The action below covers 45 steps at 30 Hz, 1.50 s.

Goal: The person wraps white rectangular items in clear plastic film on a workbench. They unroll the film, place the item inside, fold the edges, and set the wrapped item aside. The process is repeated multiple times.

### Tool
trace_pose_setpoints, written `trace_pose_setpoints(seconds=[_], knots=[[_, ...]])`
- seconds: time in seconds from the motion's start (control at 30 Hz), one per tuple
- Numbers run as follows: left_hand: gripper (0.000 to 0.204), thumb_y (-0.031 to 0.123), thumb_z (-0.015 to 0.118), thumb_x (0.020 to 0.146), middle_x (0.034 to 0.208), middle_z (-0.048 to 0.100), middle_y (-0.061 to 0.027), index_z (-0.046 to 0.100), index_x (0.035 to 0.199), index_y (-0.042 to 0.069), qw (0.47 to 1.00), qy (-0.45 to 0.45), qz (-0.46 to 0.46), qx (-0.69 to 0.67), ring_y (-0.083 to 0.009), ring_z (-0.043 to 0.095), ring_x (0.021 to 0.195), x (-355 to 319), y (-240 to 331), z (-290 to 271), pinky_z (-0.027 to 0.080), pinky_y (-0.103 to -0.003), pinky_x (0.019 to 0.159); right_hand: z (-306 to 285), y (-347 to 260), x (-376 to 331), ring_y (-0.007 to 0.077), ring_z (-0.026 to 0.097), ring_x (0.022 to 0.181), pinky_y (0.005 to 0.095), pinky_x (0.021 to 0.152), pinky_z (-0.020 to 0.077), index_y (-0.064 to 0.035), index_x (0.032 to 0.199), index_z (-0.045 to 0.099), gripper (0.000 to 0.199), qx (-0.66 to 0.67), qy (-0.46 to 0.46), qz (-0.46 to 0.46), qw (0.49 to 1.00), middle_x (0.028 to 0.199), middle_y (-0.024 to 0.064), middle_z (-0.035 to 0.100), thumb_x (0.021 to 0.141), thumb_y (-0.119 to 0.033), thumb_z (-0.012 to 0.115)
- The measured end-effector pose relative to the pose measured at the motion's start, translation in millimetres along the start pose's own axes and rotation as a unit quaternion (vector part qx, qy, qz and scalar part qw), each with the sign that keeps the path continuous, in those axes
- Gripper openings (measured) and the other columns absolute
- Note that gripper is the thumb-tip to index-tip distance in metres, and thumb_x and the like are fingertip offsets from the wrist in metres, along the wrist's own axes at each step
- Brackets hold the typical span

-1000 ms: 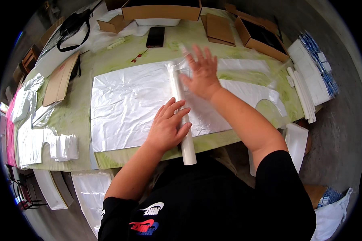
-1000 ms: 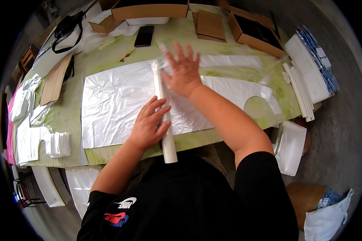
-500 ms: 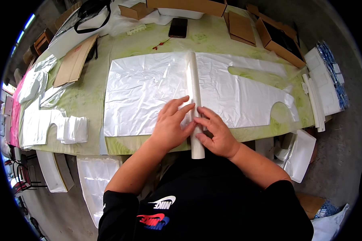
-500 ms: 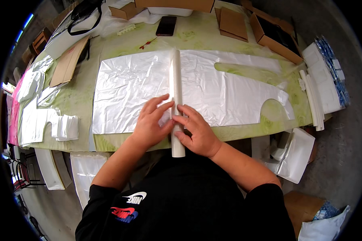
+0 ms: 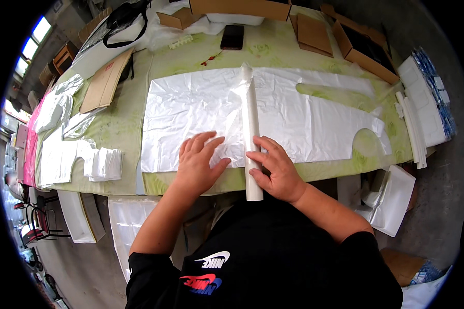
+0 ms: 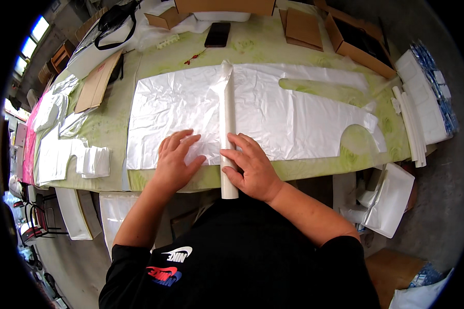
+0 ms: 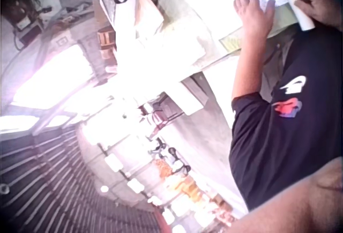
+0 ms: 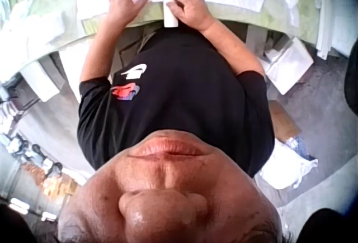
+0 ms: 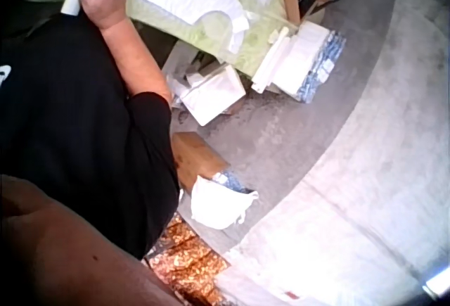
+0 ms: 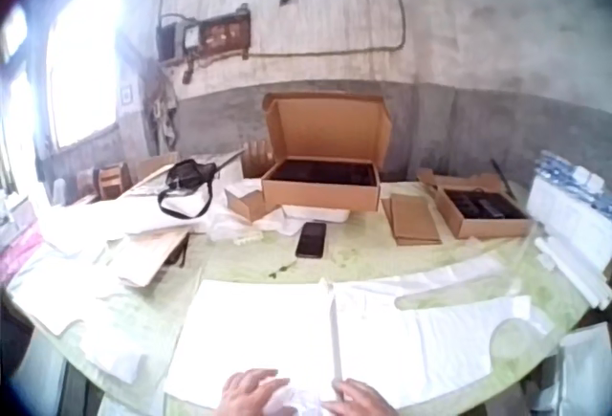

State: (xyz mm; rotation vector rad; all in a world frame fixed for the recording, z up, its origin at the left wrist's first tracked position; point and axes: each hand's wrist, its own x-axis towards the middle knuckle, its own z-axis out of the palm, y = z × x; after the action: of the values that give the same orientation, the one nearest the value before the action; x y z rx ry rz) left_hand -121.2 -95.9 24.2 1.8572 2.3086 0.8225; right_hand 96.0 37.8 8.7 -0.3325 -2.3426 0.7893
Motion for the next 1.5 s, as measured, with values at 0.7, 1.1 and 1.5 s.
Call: trace_pose_setpoints(seconds=[0.7, 1.1, 1.5], knots=[[0.054, 0.031, 0.057, 0.103, 0.143, 0.062, -0.0186, 0.049, 0.150, 0.005, 0.980, -0.040, -0.124, -0.150, -0.0375, 0.057, 0.131, 64.6, -5.1, 12.7, 0.046, -0.049, 0.109, 43.4, -13.5, 34.9, 0.0390, 0.046, 0.138, 0.0566, 0.113, 0.0378, -0.0072, 0.105, 0.074, 0.026, -0.029, -0.047, -0.065, 0.996, 0.133, 0.0123, 0.063, 0.087, -0.026, 0.074], [0.036, 0.017, 0.062, 0.096, 0.143, 0.061, -0.0073, 0.066, 0.133, 0.015, 0.989, 0.127, 0.034, 0.073, -0.0340, 0.051, 0.136, 127.8, -49.5, 22.7, 0.041, -0.050, 0.111, 48.4, -8.6, 27.7, 0.0393, 0.043, 0.143, 0.0653, 0.109, 0.0373, -0.0107, 0.102, 0.074, 0.021, -0.013, -0.038, -0.051, 0.998, 0.134, 0.0094, 0.062, 0.087, -0.025, 0.073], [0.046, 0.019, 0.066, 0.098, 0.153, 0.056, -0.0067, 0.057, 0.143, 0.019, 0.991, 0.054, 0.084, -0.088, -0.0352, 0.039, 0.151, 100.5, -35.9, 20.0, 0.022, -0.064, 0.122, 49.0, -23.9, 38.8, 0.0373, 0.047, 0.141, 0.0630, 0.114, 0.0330, -0.0125, 0.105, 0.075, 0.020, -0.006, -0.069, -0.026, 0.997, 0.131, 0.0080, 0.066, 0.088, -0.023, 0.073]])
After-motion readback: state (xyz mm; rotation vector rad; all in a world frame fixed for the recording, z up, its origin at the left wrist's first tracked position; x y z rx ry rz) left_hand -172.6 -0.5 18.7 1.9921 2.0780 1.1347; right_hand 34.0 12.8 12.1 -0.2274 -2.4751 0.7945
